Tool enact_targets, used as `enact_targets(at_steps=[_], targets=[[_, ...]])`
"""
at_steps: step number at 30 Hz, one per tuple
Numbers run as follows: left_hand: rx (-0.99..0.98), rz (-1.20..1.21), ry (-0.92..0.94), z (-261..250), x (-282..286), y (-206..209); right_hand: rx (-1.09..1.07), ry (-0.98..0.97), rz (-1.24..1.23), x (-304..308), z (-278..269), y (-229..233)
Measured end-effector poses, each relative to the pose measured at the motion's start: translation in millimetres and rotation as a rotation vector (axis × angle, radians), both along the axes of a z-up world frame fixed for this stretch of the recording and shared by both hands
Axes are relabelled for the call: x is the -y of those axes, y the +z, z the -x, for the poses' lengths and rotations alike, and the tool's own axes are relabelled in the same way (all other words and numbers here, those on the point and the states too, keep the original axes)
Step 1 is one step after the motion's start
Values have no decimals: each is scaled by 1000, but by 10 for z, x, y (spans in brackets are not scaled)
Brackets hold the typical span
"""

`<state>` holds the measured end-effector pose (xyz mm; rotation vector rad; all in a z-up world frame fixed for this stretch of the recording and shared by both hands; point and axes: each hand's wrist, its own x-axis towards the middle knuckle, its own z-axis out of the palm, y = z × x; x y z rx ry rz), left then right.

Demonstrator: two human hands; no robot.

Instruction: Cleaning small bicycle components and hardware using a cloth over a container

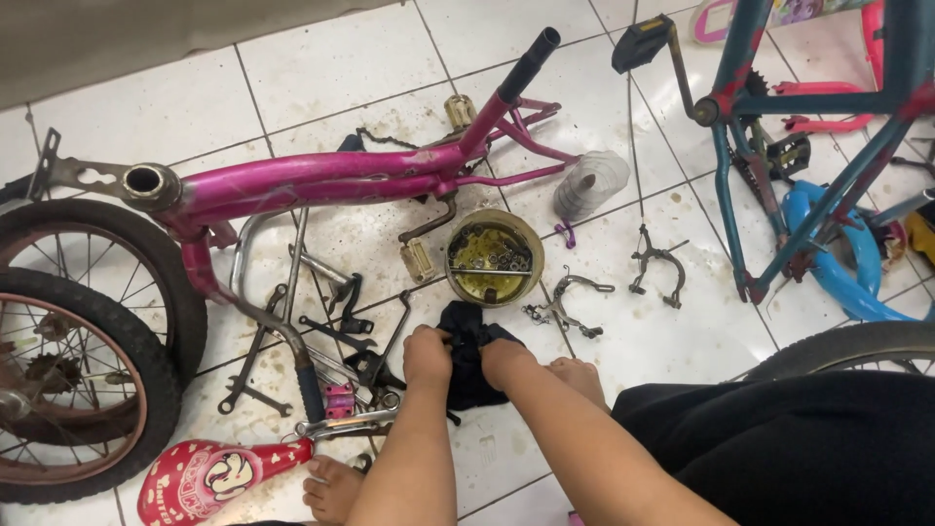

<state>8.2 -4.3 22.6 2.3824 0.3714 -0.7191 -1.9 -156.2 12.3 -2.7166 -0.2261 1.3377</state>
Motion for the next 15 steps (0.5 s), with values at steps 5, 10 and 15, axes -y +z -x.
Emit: enact_targets(at_steps=[5,10,15], targets=[[-43,26,65,-39,-34,-161,-21,44,5,-40,-6,147],[-63,32,61,-40,-73,-163,-50,13,-74,39,-73,165],[9,34,57,27,-58,331,-63,-144,-194,135,-74,144]])
